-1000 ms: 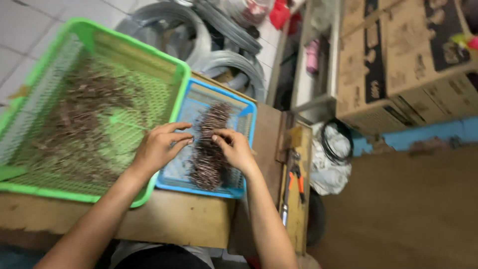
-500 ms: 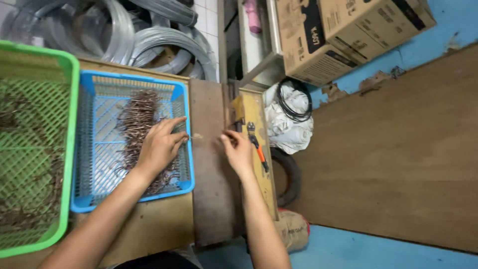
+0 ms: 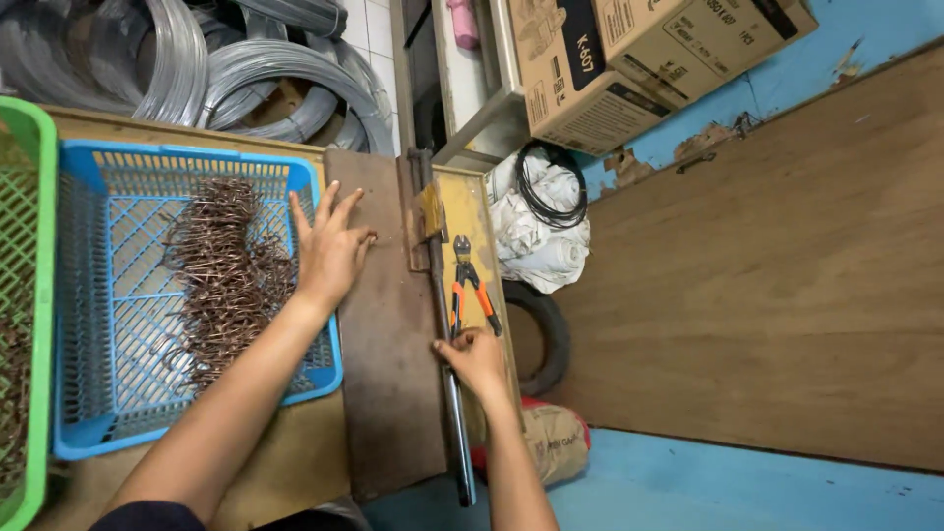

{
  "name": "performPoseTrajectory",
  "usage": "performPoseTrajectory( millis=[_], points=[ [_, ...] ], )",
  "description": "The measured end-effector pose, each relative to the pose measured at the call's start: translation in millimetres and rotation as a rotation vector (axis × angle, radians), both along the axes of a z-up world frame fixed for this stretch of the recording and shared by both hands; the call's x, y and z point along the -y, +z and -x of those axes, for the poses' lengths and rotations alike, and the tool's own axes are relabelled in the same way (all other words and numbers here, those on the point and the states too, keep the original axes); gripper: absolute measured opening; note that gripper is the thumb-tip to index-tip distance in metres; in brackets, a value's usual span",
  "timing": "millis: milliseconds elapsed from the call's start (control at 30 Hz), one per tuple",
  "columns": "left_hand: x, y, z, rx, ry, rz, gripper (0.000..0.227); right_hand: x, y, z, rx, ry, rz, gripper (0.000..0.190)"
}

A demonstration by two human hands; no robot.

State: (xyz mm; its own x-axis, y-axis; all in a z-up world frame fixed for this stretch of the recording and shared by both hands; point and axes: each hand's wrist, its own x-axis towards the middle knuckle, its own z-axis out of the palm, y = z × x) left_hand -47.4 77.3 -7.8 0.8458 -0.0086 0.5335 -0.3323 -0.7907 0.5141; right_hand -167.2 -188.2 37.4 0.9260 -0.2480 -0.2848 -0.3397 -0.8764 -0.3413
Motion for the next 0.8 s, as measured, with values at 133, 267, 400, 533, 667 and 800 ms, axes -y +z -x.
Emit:
performPoseTrajectory(
  millis=[133,267,400,533,667,800],
  points=[
    [12,-7,-17,-0.039,0.023,-0.028,0.007,1,10,1,-0.023,-0.029,-0.065,0.034],
    [19,-15,-26,-0.111,0.031,-0.063,0.007,18,8,1,0.108,0.049,-0.195,0.03],
    [30,-15,-26,-0.138,0.043,-0.067,0.011,8,57,-1,0.193,0.116,-0.204,0.031],
    [35,-27,-35,-0.16,0.044,-0.072,0.01,14,78,-4,0.245,0.143,-0.242,0.028],
    [42,-31,-41,-0.205,0.076,-0.174,0.016,16,80,-8,0.244,0.133,-0.245,0.025],
    [57,-27,-40,-0.216,0.033,-0.086,0.016,16,76,-6,0.222,0.12,-0.264,0.025]
  ],
)
